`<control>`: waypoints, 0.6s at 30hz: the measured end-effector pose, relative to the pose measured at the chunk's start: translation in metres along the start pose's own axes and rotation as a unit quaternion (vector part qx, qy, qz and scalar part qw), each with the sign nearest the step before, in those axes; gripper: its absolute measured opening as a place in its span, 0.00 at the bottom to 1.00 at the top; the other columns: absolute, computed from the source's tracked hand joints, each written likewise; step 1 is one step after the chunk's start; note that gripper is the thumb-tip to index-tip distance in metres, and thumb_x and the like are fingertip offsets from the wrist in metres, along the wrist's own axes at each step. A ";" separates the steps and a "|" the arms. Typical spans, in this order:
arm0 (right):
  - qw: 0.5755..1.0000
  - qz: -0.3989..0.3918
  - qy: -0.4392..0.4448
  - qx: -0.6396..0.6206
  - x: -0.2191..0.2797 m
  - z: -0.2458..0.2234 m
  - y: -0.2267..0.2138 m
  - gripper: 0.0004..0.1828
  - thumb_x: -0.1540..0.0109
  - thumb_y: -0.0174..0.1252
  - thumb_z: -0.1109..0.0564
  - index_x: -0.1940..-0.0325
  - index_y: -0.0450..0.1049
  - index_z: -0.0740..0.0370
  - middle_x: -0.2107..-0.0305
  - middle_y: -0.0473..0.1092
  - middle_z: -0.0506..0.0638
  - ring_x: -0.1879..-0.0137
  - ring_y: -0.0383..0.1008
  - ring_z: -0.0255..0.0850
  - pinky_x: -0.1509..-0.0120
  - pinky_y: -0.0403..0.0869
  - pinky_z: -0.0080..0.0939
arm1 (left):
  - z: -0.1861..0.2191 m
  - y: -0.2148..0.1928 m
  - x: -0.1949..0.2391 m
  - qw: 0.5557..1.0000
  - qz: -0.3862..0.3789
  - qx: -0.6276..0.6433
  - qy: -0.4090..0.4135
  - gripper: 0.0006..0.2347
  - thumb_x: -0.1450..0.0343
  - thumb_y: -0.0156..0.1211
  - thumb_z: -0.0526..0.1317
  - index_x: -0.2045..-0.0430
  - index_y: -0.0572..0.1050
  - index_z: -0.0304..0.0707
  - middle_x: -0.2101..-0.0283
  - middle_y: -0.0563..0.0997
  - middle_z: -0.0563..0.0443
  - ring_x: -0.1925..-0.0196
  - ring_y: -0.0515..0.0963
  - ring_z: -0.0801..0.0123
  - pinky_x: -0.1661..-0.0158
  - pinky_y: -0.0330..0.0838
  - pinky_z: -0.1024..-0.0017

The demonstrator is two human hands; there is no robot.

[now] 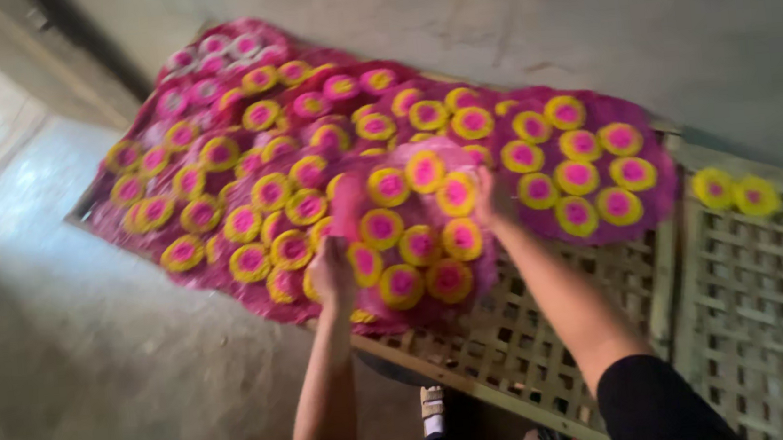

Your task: The person arranges yellow and pink circular decorative items onto a woven bamboo tray. They pick up the items from a pile on a pink sheet and place them in neat rows on the tray.

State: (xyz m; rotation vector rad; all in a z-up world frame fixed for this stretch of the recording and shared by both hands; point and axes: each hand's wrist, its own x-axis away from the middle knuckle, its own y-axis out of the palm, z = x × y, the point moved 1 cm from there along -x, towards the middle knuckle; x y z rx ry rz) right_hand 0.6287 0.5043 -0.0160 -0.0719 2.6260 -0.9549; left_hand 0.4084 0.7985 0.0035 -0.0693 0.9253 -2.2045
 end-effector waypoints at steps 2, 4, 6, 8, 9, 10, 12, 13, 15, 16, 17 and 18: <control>0.999 0.030 0.024 0.018 0.014 -0.019 -0.015 0.14 0.30 0.49 0.48 0.54 0.73 0.62 0.65 0.74 0.65 0.59 0.74 0.66 0.60 0.70 0.62 | 0.000 0.009 -0.008 0.990 0.028 0.110 0.079 0.11 0.21 0.49 0.43 0.69 0.74 0.37 0.72 0.79 0.42 0.71 0.77 0.56 0.68 0.72 0.56; 0.995 0.042 0.086 -0.028 0.032 -0.030 -0.038 0.18 0.28 0.49 0.46 0.56 0.74 0.63 0.64 0.75 0.65 0.58 0.76 0.63 0.55 0.71 0.59 | 0.003 0.023 -0.024 0.647 -0.101 0.744 -0.134 0.15 0.12 0.51 0.37 0.71 0.69 0.31 0.70 0.74 0.53 0.64 0.75 0.69 0.55 0.72 0.67; 0.993 0.079 0.059 -0.064 0.061 -0.034 -0.083 0.18 0.28 0.49 0.48 0.49 0.73 0.65 0.60 0.75 0.66 0.54 0.75 0.63 0.54 0.72 0.57 | 0.019 0.021 -0.029 0.673 -0.133 0.719 -0.111 0.09 0.16 0.51 0.35 0.65 0.71 0.29 0.64 0.79 0.50 0.60 0.77 0.68 0.53 0.75 0.67; 0.989 0.117 0.013 -0.089 0.094 -0.027 -0.132 0.19 0.27 0.48 0.50 0.42 0.71 0.68 0.55 0.75 0.67 0.49 0.75 0.62 0.50 0.73 0.55 | 0.042 0.010 -0.021 0.949 -0.129 0.270 0.099 0.08 0.20 0.52 0.36 0.64 0.75 0.27 0.66 0.81 0.50 0.66 0.77 0.71 0.62 0.74 0.67; 0.986 0.133 -0.016 -0.099 0.113 -0.017 -0.157 0.19 0.25 0.47 0.51 0.39 0.69 0.70 0.52 0.74 0.66 0.47 0.76 0.60 0.48 0.73 0.55 | 0.058 0.013 -0.013 0.951 -0.158 0.238 0.116 0.07 0.21 0.53 0.36 0.62 0.76 0.29 0.66 0.81 0.51 0.65 0.78 0.71 0.62 0.74 0.67; 0.982 0.148 -0.047 -0.109 0.133 -0.005 -0.181 0.20 0.24 0.46 0.52 0.36 0.67 0.72 0.48 0.74 0.66 0.45 0.76 0.59 0.45 0.73 0.54 | 0.074 0.018 -0.005 0.951 -0.187 0.206 0.134 0.07 0.21 0.53 0.36 0.60 0.77 0.30 0.65 0.81 0.51 0.65 0.78 0.72 0.62 0.74 0.68; 0.987 0.094 0.060 -0.112 0.185 0.020 -0.224 0.20 0.25 0.45 0.53 0.36 0.69 0.69 0.54 0.76 0.62 0.51 0.77 0.53 0.47 0.73 0.51 | 0.102 0.034 0.013 0.952 -0.246 0.140 0.118 0.07 0.22 0.54 0.36 0.56 0.76 0.33 0.66 0.80 0.50 0.67 0.77 0.70 0.64 0.73 0.67; 0.997 0.067 -0.006 0.037 0.211 0.031 -0.247 0.21 0.26 0.43 0.54 0.33 0.68 0.69 0.53 0.74 0.63 0.52 0.76 0.53 0.50 0.73 0.50 | 0.110 0.044 0.026 0.951 -0.280 0.102 0.081 0.07 0.23 0.55 0.37 0.55 0.76 0.35 0.68 0.79 0.48 0.68 0.76 0.67 0.65 0.72 0.66; 0.995 0.019 0.091 0.044 0.253 0.042 -0.270 0.22 0.27 0.43 0.52 0.34 0.68 0.66 0.59 0.72 0.60 0.60 0.72 0.48 0.57 0.73 0.48 | 0.127 0.071 0.050 0.959 -0.257 0.107 0.055 0.06 0.23 0.56 0.36 0.57 0.75 0.35 0.65 0.77 0.46 0.65 0.75 0.64 0.63 0.73 0.65; 0.963 0.000 0.250 -0.098 0.275 0.046 -0.282 0.20 0.28 0.46 0.49 0.38 0.69 0.63 0.67 0.70 0.56 0.65 0.70 0.43 0.61 0.73 0.46 | 0.141 0.090 0.062 0.966 -0.200 0.150 0.066 0.04 0.23 0.56 0.35 0.60 0.74 0.34 0.61 0.76 0.44 0.59 0.75 0.63 0.60 0.75 0.66; 0.974 0.029 0.217 -0.062 0.291 0.044 -0.297 0.20 0.28 0.46 0.48 0.38 0.68 0.63 0.68 0.70 0.53 0.65 0.71 0.39 0.62 0.72 0.44 | 0.155 0.106 0.067 0.967 -0.137 0.197 0.080 0.03 0.23 0.57 0.34 0.63 0.74 0.32 0.57 0.75 0.43 0.54 0.75 0.62 0.56 0.77 0.66; 0.981 0.059 0.182 -0.027 0.300 0.043 -0.312 0.21 0.28 0.45 0.48 0.37 0.67 0.63 0.69 0.69 0.50 0.65 0.71 0.36 0.62 0.71 0.41 | 0.170 0.119 0.077 0.961 -0.152 0.111 0.202 0.06 0.25 0.61 0.37 0.58 0.75 0.36 0.54 0.76 0.46 0.50 0.75 0.61 0.52 0.75 0.62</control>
